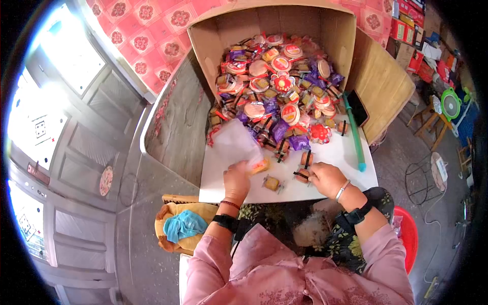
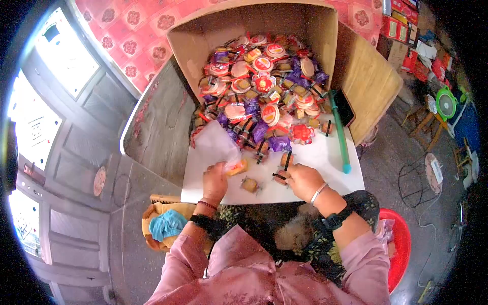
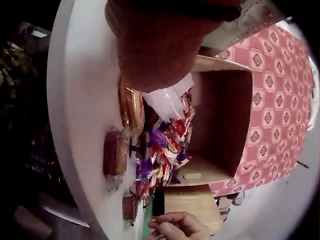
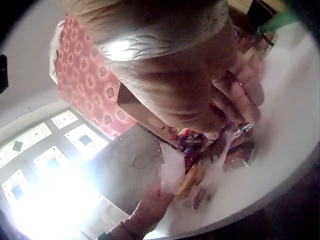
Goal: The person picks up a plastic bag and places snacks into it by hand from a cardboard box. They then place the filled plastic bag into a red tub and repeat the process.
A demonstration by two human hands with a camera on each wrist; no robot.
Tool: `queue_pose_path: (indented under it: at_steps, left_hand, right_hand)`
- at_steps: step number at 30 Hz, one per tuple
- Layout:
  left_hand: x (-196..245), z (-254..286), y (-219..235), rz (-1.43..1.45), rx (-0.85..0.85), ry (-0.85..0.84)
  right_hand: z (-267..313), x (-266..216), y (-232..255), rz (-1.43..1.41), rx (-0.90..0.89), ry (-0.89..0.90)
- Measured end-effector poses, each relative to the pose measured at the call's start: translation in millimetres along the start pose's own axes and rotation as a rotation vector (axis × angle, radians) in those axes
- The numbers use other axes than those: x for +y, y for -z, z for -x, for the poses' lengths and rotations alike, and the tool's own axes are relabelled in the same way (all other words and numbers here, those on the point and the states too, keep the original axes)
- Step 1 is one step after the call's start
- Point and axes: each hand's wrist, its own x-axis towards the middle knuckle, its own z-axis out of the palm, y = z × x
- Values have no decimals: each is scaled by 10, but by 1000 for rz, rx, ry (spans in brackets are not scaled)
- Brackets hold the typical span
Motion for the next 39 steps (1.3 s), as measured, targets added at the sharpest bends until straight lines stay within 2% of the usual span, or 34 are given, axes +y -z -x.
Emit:
queue_pose_path:
  at_steps: [1,3,4,6,7,11,13,14,16,17,19,20,22,27,29,31,34,39]
  left_hand:
    - [25,5,60,2,0,-3]
    - [38,39,264,-112,129,-19]
    - [-70,80,241,-111,128,-23]
    - [-348,208,170,-84,289,20]
    - [-328,276,298,-173,100,126]
    - [-392,484,348,-180,3,97]
    - [-344,547,441,-89,-60,84]
    - [-364,558,436,-90,-61,84]
    - [-398,564,469,156,-36,0]
    - [-395,545,512,155,-36,-1]
    - [-379,490,607,348,-53,78]
    - [-387,488,595,347,-53,77]
    - [-419,478,520,111,-16,69]
    - [-612,419,271,53,43,-1]
    - [-627,380,290,32,72,-3]
    - [-598,352,346,63,95,104]
    - [-484,336,461,79,169,103]
    - [-544,310,389,12,160,24]
  right_hand:
    - [-6,8,-13,2,2,-3]
    - [-8,26,-40,11,-5,10]
    - [0,31,-43,11,-3,6]
    - [6,33,-57,33,-42,-21]
    - [12,24,-51,30,-41,-21]
    - [30,-23,-5,29,-47,25]
    - [35,-20,-15,44,-68,19]
    - [25,-4,-28,57,-77,4]
    - [15,18,-39,70,-86,-11]
    - [14,26,-38,86,-88,-14]
    - [19,45,-51,100,-87,-17]
    - [24,58,-62,101,-77,-14]
    - [29,75,-74,104,-65,-10]
    - [44,70,-44,83,-75,-19]
    - [43,69,-30,84,-66,-11]
    - [45,79,-24,84,-56,-4]
    - [53,92,-22,75,-27,14]
    - [49,87,-25,90,-32,-4]
